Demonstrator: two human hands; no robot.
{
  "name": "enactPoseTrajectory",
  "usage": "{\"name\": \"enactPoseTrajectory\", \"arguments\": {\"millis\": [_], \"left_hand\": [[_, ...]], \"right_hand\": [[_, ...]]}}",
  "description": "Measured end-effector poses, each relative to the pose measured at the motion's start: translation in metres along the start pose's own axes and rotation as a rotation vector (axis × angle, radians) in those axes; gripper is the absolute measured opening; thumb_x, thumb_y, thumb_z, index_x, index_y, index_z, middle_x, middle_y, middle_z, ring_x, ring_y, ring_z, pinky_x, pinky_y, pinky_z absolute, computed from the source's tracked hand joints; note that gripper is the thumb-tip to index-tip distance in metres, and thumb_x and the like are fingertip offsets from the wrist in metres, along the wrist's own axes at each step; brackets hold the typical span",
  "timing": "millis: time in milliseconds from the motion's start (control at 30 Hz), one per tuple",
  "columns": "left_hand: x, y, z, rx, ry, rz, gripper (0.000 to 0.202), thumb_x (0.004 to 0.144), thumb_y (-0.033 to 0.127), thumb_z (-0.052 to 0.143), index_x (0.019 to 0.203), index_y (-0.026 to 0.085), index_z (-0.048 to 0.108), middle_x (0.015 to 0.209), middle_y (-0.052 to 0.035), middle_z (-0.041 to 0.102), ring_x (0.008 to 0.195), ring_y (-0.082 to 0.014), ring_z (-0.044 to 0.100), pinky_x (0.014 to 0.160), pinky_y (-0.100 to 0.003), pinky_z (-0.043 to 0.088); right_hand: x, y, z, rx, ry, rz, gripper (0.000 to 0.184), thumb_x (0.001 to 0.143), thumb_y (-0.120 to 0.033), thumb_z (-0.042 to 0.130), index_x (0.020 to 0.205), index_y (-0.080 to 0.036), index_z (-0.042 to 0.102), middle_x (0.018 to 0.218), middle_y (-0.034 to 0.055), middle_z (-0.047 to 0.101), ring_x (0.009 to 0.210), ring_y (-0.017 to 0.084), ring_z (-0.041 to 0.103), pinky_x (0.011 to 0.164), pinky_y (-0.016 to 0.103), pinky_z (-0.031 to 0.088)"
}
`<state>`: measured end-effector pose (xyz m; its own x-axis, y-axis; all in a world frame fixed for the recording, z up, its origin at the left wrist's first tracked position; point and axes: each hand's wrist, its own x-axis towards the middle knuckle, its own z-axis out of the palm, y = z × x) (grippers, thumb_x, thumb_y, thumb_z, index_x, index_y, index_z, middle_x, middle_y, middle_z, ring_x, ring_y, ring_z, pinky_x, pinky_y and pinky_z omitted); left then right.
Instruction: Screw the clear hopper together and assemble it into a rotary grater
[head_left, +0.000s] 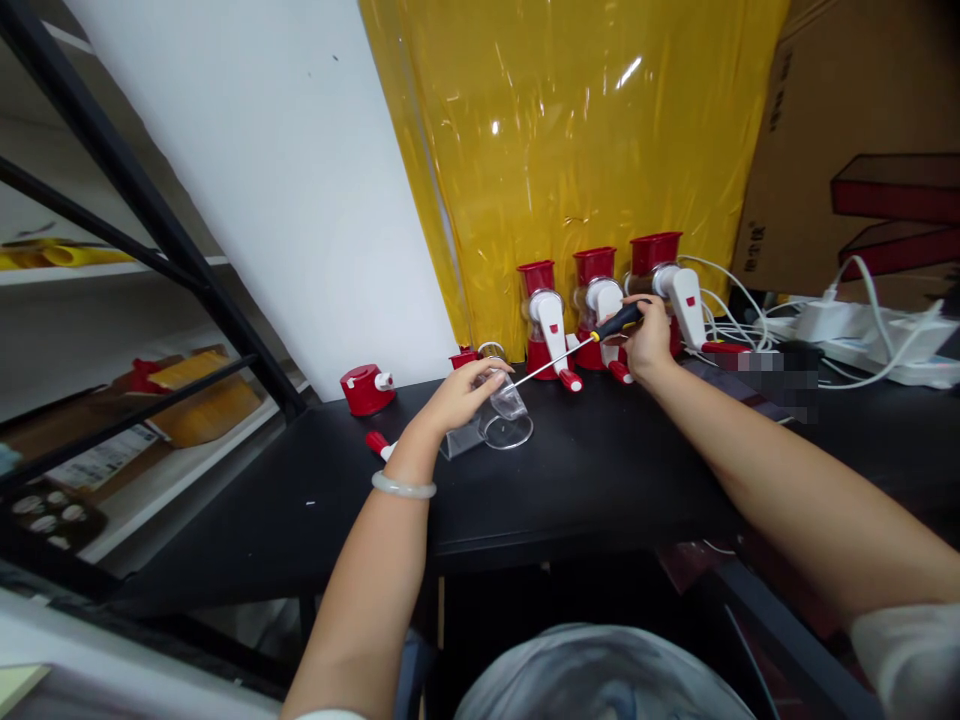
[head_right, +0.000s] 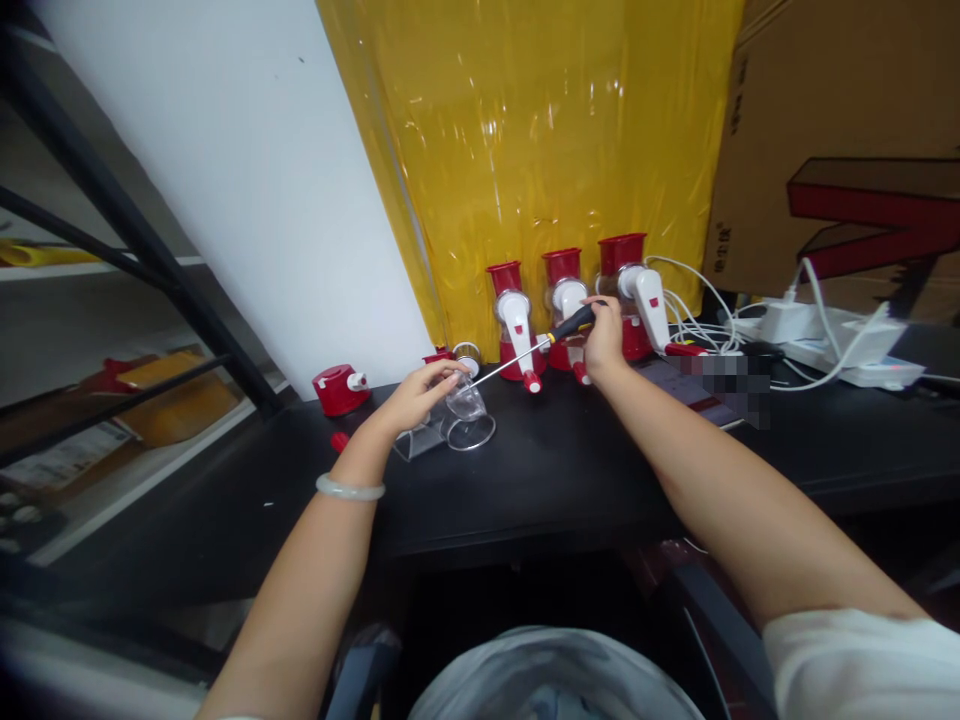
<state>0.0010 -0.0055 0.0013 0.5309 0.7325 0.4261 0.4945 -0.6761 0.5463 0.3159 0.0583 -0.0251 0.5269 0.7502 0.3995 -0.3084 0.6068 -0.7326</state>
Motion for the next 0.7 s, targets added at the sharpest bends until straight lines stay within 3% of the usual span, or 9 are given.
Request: {"name": "enactPoseTrajectory", "arguments": {"millis": [100,267,500,567,700], "left_hand": [[0.0,0.001,0.0,0.003,-0.008,-0.005,0.035,0.104,0.051,0.054,0.12,0.024,0.071,0.12,-0.0078,0.074,0.103,-0.0243,0.068,0.096,-0.043,0.053],[0.0,0.0,0.0,0.008,0.003,-0.006,0.035,0.104,0.05,0.054,0.12,0.024,0.071,0.118,-0.0072,0.075,0.099,-0.023,0.068,0.093,-0.042,0.053],[0.0,0.0,0.0,0.01,-0.004,-0.001,0.036,0.104,0.051,0.054,0.121,0.024,0.07,0.122,-0.0078,0.074,0.102,-0.0238,0.068,0.095,-0.041,0.054],[0.0,0.001,0.0,0.014,-0.001,0.005,0.037,0.104,0.052,0.054,0.121,0.024,0.07,0.124,-0.0078,0.074,0.105,-0.0244,0.068,0.096,-0.042,0.053],[0.0,0.001,0.0,0.016,-0.001,-0.005,0.037,0.104,0.051,0.053,0.121,0.024,0.07,0.123,-0.0077,0.074,0.104,-0.0242,0.068,0.096,-0.042,0.054]], "right_hand": [[0.001,-0.001,0.001,0.009,0.001,0.023,0.025,0.081,-0.049,0.053,0.093,-0.027,0.053,0.065,-0.0041,0.057,0.057,0.017,0.064,0.042,0.023,0.046],[0.003,-0.001,0.002,-0.074,0.076,-0.032,0.027,0.076,-0.045,0.066,0.091,-0.026,0.055,0.075,-0.004,0.058,0.054,0.012,0.057,0.041,0.024,0.047],[-0.004,-0.005,0.003,-0.135,0.111,-0.081,0.04,0.078,-0.056,0.075,0.091,-0.028,0.049,0.064,-0.0087,0.048,0.04,0.008,0.04,0.033,0.02,0.03],[-0.006,-0.007,0.003,-0.118,0.112,-0.085,0.037,0.083,-0.058,0.068,0.09,-0.027,0.049,0.065,-0.0075,0.049,0.042,0.009,0.042,0.033,0.021,0.033],[-0.007,-0.007,0.003,-0.016,0.037,-0.043,0.029,0.085,-0.055,0.054,0.093,-0.027,0.05,0.069,-0.0032,0.057,0.056,0.017,0.06,0.041,0.026,0.047]]}}
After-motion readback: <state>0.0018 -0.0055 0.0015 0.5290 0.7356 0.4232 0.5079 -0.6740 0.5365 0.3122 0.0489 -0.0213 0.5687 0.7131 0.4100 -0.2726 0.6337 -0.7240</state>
